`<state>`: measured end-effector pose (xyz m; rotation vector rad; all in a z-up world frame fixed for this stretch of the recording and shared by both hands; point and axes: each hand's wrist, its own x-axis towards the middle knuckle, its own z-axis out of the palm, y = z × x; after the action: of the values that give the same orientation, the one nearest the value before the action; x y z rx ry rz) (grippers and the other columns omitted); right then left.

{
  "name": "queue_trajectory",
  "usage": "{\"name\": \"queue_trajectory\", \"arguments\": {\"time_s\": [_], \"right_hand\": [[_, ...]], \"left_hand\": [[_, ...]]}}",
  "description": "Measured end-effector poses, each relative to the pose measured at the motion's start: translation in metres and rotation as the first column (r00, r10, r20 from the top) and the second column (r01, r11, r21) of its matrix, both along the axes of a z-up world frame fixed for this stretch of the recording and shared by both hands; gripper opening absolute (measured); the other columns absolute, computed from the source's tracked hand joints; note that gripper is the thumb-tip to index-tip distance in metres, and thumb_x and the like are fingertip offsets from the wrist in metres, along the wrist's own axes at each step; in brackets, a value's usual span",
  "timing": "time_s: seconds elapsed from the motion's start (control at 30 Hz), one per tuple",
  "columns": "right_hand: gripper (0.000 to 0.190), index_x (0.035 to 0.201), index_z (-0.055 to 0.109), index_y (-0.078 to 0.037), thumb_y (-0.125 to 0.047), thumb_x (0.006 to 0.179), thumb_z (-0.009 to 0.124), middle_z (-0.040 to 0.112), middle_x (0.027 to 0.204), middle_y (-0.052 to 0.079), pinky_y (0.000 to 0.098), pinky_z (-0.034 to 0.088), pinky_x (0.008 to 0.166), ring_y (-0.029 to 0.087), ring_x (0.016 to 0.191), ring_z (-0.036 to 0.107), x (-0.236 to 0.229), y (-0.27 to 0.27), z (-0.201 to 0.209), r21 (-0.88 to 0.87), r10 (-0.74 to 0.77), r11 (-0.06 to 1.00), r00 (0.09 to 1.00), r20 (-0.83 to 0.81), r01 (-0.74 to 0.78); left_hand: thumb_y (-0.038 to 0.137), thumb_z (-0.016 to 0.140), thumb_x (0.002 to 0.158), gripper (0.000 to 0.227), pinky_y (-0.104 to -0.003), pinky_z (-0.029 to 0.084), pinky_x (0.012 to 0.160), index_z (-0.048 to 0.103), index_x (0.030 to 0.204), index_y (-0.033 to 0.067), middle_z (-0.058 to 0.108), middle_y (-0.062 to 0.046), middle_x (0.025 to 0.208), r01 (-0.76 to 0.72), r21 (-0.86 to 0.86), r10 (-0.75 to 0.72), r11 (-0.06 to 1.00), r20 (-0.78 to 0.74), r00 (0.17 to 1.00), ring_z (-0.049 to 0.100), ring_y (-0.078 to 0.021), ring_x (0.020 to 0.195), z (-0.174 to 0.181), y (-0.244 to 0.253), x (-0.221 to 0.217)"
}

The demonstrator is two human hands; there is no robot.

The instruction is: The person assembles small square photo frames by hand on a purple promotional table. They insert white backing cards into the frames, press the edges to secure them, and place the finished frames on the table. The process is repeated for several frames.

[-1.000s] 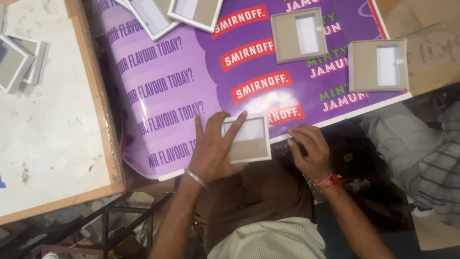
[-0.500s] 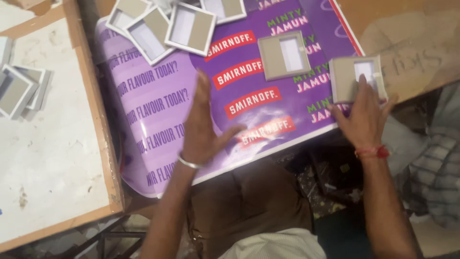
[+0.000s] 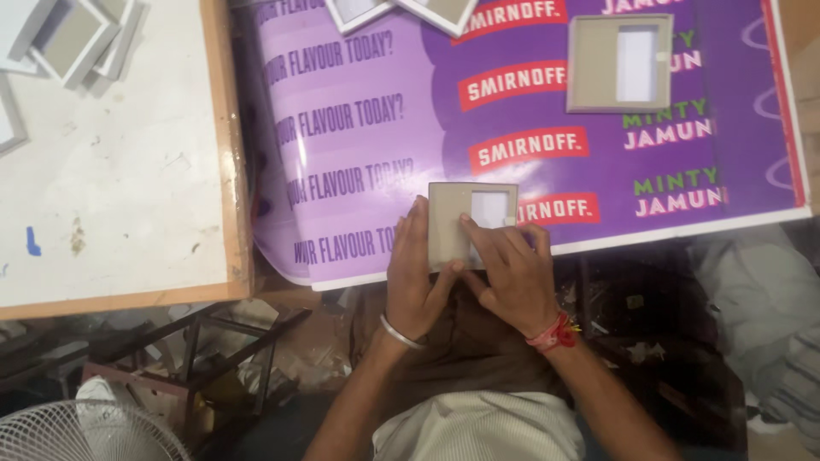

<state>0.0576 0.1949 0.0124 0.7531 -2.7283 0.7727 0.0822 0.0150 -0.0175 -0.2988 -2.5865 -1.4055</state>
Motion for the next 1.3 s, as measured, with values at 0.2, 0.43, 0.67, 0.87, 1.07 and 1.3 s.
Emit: {"name": "queue_trajectory", "arguments": {"time_s": [0.2, 0.43, 0.67, 0.87, 1.07, 1.3], "right_hand": [[0.081, 0.149, 0.047, -0.004, -0.022, 0.08, 0.085, 0.067, 0.114, 0.009, 0.0463, 0.044, 0.1, 0.027, 0.106, 0.064, -0.003, 0.016, 0.0, -0.001, 0.087, 0.996, 0.996, 0.007, -0.087], [0.093, 0.158, 0.026, 0.002, -0.028, 0.09, 0.083, 0.054, 0.149, 0.024, 0.0475, 0.048, 0.116, 0.04, 0.139, 0.056, 0.004, 0.033, -0.009, -0.291, -0.13, 0.946, 0.99, 0.057, 0.141], [0.107, 0.16, 0.009, 0.01, -0.034, 0.091, 0.077, 0.046, 0.158, 0.028, 0.0479, 0.043, 0.12, 0.043, 0.15, 0.043, 0.006, 0.024, -0.023, -0.199, -0.122, 0.966, 0.971, 0.205, 0.164], [0.092, 0.153, 0.028, 0.006, -0.042, 0.091, 0.076, 0.055, 0.15, 0.024, 0.0504, 0.044, 0.117, 0.043, 0.138, 0.054, -0.002, 0.027, -0.022, -0.103, -0.111, 0.989, 0.994, -0.016, 0.109], [0.078, 0.149, 0.041, 0.001, -0.047, 0.095, 0.068, 0.061, 0.139, 0.018, 0.0506, 0.05, 0.107, 0.04, 0.128, 0.059, -0.023, 0.032, -0.01, -0.03, 0.012, 0.999, 0.997, -0.071, -0.014], [0.069, 0.153, 0.041, 0.002, -0.039, 0.099, 0.055, 0.06, 0.139, 0.018, 0.0494, 0.039, 0.107, 0.035, 0.127, 0.055, -0.038, 0.036, -0.014, 0.049, 0.196, 0.979, 0.979, 0.056, -0.198]], "left_hand": [[0.036, 0.065, 0.102, 0.079, -0.061, 0.021, 0.128, 0.03, 0.157, -0.0088, 0.042, -0.029, 0.16, -0.114, -0.08, 0.111, 0.99, -0.035, 0.993, 0.04, -0.0458, 0.151, 0.003, 0.012, -0.004], [0.042, 0.061, 0.102, 0.083, -0.061, 0.017, 0.129, 0.029, 0.157, -0.0109, 0.043, -0.029, 0.16, -0.125, -0.1, 0.123, 0.987, -0.03, 0.992, 0.038, -0.0453, 0.152, 0.002, 0.016, -0.005], [0.043, 0.059, 0.102, 0.082, -0.061, 0.016, 0.128, 0.03, 0.158, -0.0095, 0.044, -0.027, 0.16, -0.117, -0.116, 0.119, 0.986, 0.006, 0.993, 0.038, -0.0438, 0.152, 0.004, 0.016, -0.006], [0.048, 0.057, 0.102, 0.082, -0.063, 0.019, 0.127, 0.033, 0.156, -0.0086, 0.046, -0.026, 0.158, -0.133, -0.164, 0.132, 0.977, -0.018, 0.991, 0.04, -0.045, 0.15, 0.002, 0.02, -0.007], [0.059, 0.053, 0.099, 0.082, -0.064, 0.031, 0.115, 0.041, 0.155, 0.0002, 0.052, -0.024, 0.148, -0.138, -0.371, 0.1, 0.918, -0.12, 0.988, 0.051, -0.0423, 0.134, 0.026, 0.023, -0.019], [0.068, 0.051, 0.096, 0.08, -0.051, 0.039, 0.087, 0.048, 0.157, 0.0165, 0.061, -0.016, 0.129, 0.005, -0.604, -0.047, 0.797, -0.054, 0.997, 0.054, -0.0319, 0.098, 0.048, 0.009, -0.034]]}}
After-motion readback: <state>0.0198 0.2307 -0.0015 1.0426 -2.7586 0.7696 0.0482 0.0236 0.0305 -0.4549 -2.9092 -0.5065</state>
